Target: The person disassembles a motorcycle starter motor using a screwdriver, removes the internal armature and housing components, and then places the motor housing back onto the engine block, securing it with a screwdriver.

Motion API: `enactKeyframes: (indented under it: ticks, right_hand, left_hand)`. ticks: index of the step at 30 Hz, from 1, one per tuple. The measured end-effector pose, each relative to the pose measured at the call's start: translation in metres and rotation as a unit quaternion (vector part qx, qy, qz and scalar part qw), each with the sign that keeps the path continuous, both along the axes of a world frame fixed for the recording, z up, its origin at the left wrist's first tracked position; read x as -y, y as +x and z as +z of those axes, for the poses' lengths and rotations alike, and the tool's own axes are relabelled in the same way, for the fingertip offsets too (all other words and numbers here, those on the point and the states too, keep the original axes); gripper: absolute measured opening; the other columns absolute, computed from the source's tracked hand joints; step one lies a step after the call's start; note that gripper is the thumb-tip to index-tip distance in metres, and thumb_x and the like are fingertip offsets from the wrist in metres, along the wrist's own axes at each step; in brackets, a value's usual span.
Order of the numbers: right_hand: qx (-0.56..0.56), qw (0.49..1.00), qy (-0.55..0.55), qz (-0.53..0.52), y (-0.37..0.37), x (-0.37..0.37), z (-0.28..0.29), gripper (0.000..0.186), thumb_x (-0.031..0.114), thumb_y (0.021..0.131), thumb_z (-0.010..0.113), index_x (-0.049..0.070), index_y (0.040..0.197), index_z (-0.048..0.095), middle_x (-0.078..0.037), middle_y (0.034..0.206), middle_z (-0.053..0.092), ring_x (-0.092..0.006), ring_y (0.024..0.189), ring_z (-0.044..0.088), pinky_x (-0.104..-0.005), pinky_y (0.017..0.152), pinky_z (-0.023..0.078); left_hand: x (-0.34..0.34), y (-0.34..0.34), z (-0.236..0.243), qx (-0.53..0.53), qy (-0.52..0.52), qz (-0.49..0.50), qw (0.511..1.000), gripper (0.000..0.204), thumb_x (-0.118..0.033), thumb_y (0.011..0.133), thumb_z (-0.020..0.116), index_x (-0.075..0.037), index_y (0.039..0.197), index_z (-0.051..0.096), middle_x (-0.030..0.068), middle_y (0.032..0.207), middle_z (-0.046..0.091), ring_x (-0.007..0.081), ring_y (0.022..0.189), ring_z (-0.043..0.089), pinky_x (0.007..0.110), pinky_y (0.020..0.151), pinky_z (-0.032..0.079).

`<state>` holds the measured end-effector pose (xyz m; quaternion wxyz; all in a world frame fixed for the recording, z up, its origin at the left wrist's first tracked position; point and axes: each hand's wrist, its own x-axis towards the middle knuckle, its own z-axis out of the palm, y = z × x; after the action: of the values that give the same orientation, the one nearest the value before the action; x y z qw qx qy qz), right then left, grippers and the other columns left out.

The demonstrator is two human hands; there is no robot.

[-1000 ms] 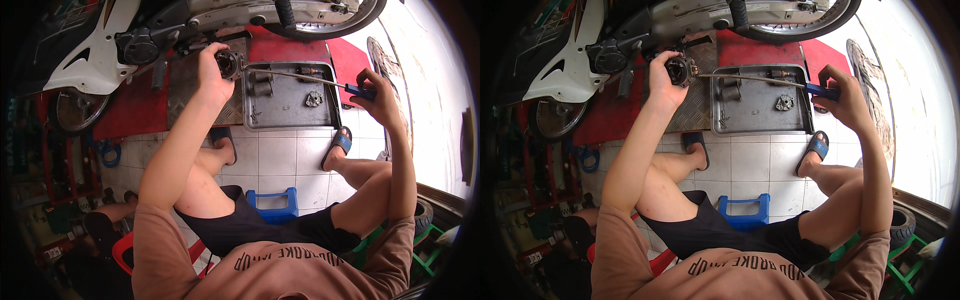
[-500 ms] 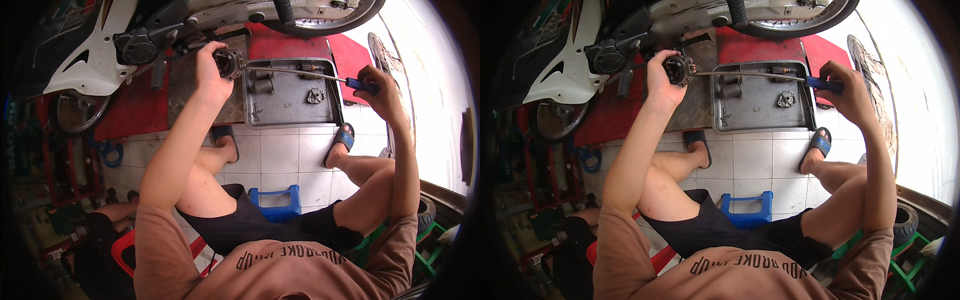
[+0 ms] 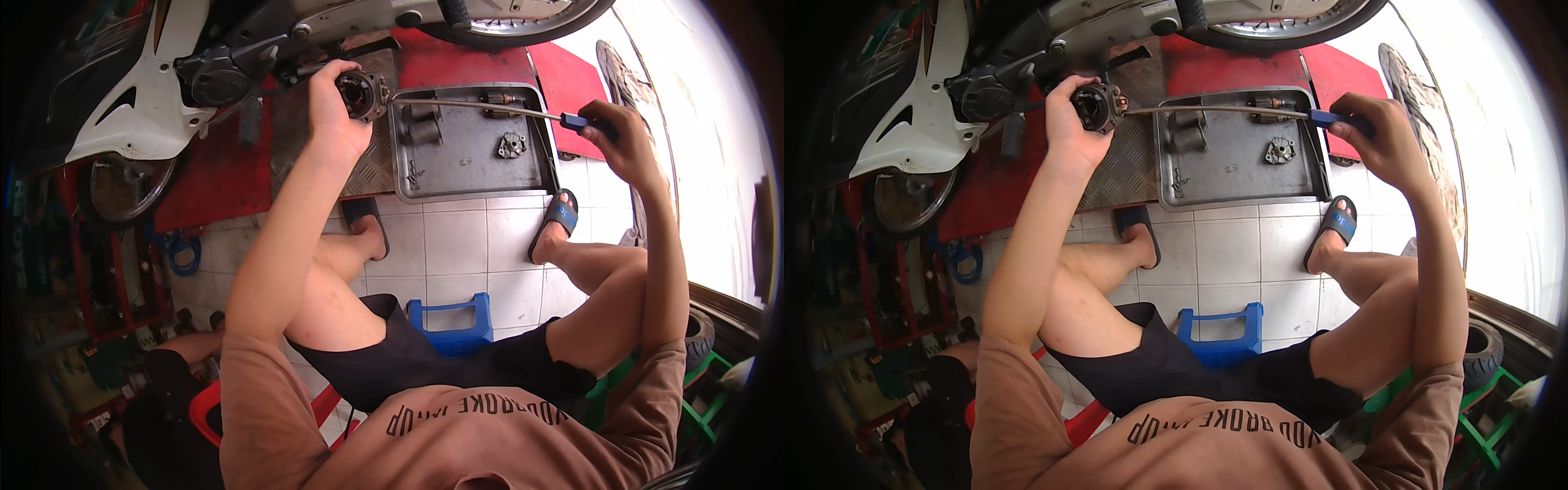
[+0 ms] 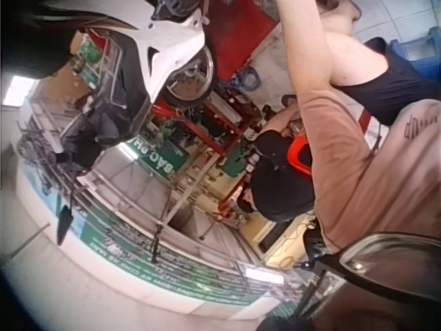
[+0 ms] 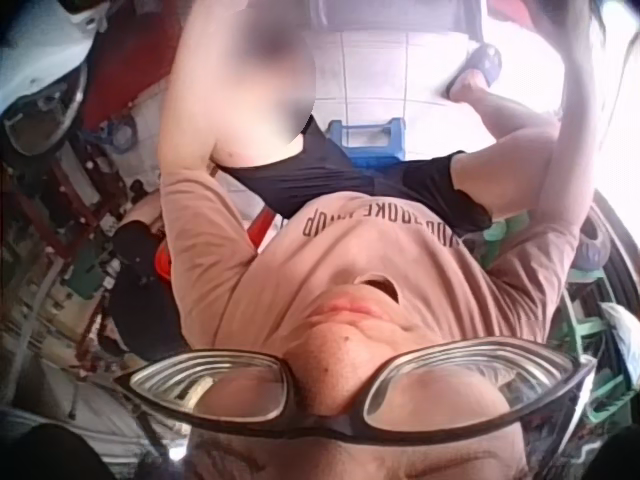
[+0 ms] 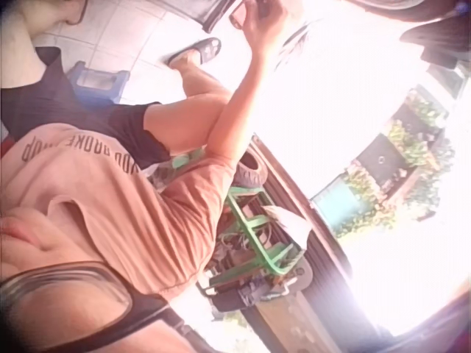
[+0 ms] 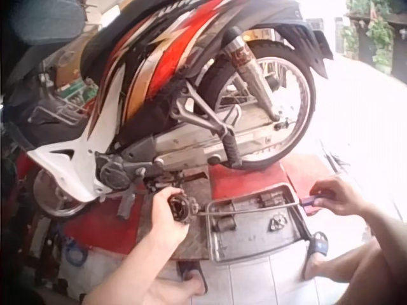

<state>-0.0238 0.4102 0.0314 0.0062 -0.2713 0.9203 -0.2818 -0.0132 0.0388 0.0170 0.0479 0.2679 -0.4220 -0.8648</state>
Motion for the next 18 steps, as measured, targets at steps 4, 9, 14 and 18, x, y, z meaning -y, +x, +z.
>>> enactKeyframes:
  ticks: [4, 9, 14, 18]
  right_hand:
    - [-0.033, 0.993, -0.081, 0.084, 0.004, 0.014, 0.002, 0.034, 0.014, 0.074, 0.078, 0.000, 0.098, 0.058, -0.010, 0.077, 0.061, -0.0202, 0.063, 0.056, -0.0307, 0.062, 0.047]
    - [-0.033, 0.999, -0.003, 0.012, -0.001, 0.004, 0.006, 0.032, 0.010, 0.072, 0.078, 0.000, 0.095, 0.059, -0.009, 0.080, 0.065, -0.0214, 0.063, 0.058, -0.0311, 0.062, 0.048]
    - [-0.025, 1.000, 0.005, 0.014, 0.002, 0.004, 0.006, 0.028, 0.009, 0.070, 0.080, 0.000, 0.090, 0.063, -0.010, 0.079, 0.066, -0.0218, 0.065, 0.060, -0.0307, 0.063, 0.048]
    - [-0.057, 0.993, -0.106, 0.016, 0.007, 0.015, 0.007, 0.028, 0.014, 0.071, 0.080, -0.001, 0.090, 0.066, -0.013, 0.077, 0.065, -0.0233, 0.067, 0.062, -0.0305, 0.066, 0.050]
  left_hand:
    - [0.002, 0.000, -0.002, -0.005, -0.024, 0.010, 1.000, 0.011, -0.015, 0.079, 0.058, -0.004, 0.081, 0.056, 0.0104, 0.082, 0.061, 0.0260, 0.078, 0.062, 0.040, 0.070, 0.052]
    - [0.004, -0.001, -0.004, -0.007, -0.012, -0.003, 1.000, 0.012, -0.015, 0.079, 0.058, -0.004, 0.082, 0.056, 0.0125, 0.080, 0.061, 0.0271, 0.075, 0.062, 0.040, 0.070, 0.053]
    - [0.003, -0.002, -0.005, -0.006, -0.002, 0.011, 1.000, 0.012, -0.015, 0.079, 0.058, -0.003, 0.082, 0.056, 0.0142, 0.078, 0.061, 0.0284, 0.070, 0.061, 0.040, 0.069, 0.053]
    - [0.004, -0.001, -0.006, 0.005, -0.013, 0.000, 1.000, 0.012, -0.016, 0.079, 0.058, -0.004, 0.082, 0.056, 0.0147, 0.079, 0.062, 0.0285, 0.069, 0.061, 0.040, 0.067, 0.053]
